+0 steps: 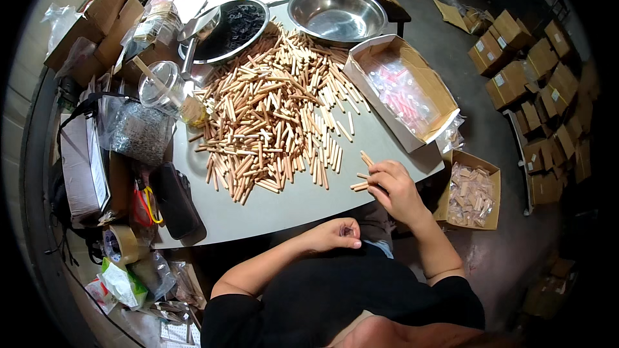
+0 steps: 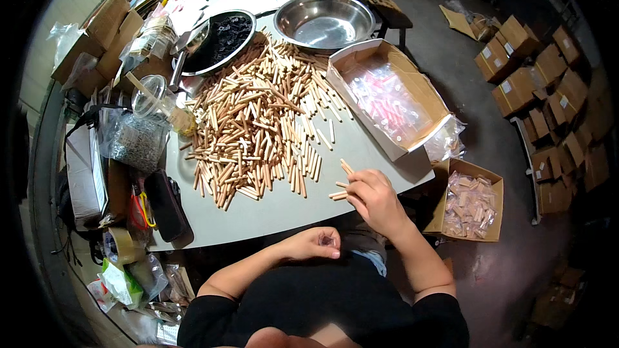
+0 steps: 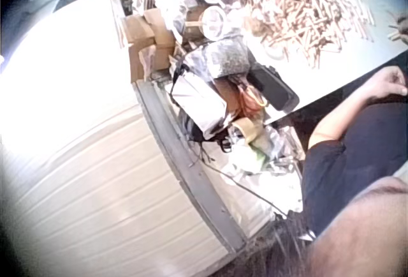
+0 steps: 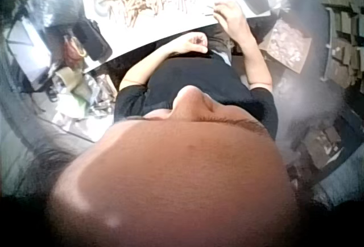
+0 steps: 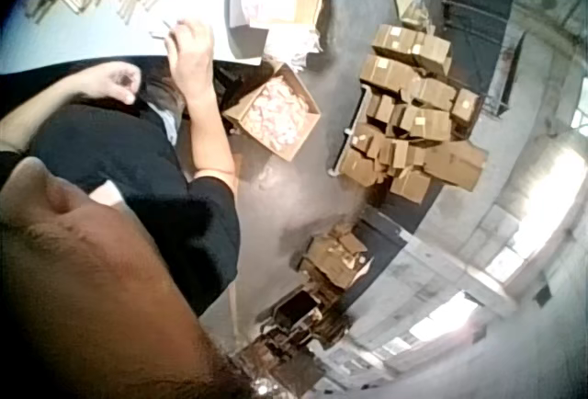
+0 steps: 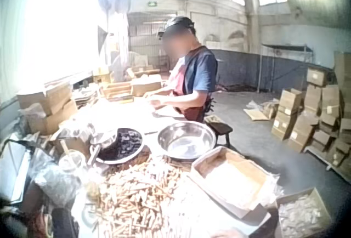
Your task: The person repeatedly picks up small wooden sticks from a table and inserts them into small plastic bags, then places the filled bags into a cardboard box. The process is repetitive and involves handling the sticks one at a time.
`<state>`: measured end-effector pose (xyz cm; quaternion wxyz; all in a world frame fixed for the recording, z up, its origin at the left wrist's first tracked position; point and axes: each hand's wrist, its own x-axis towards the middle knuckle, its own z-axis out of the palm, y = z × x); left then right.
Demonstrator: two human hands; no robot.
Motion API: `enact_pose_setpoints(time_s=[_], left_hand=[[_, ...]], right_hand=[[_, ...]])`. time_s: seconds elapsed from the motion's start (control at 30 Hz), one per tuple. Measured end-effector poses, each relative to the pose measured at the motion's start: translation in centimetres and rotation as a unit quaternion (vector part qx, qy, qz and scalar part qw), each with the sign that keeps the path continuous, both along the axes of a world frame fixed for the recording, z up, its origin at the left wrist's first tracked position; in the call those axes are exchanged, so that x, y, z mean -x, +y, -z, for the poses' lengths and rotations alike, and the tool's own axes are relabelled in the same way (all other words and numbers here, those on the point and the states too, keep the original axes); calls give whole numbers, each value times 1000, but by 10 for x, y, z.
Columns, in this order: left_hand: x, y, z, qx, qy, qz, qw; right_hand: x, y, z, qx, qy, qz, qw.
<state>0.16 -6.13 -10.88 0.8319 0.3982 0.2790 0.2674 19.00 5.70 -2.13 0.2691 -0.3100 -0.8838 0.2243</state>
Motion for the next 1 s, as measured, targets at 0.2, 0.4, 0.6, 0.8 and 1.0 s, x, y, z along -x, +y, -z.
enact_pose_setpoints(time_s=[0.2,0.4,0.6,0.8,1.0], left_hand=[[-24,17,1,20,-24,-24,999],[-26,14,-5,95,-79,-74,990],[-25,13,-4,152,-115,-78,979],[-24,12,-10,263,-188,-88,942],[-21,10,-10,290,-215,-94,928]], right_hand=[[9,-7,-3,26,-34,103,994],[8,-8,-2,28,-18,95,995],[7,-7,-3,41,-40,71,996],[10,-10,-8,42,-61,41,996],[-1,-21,-13,105,-56,-97,988]])
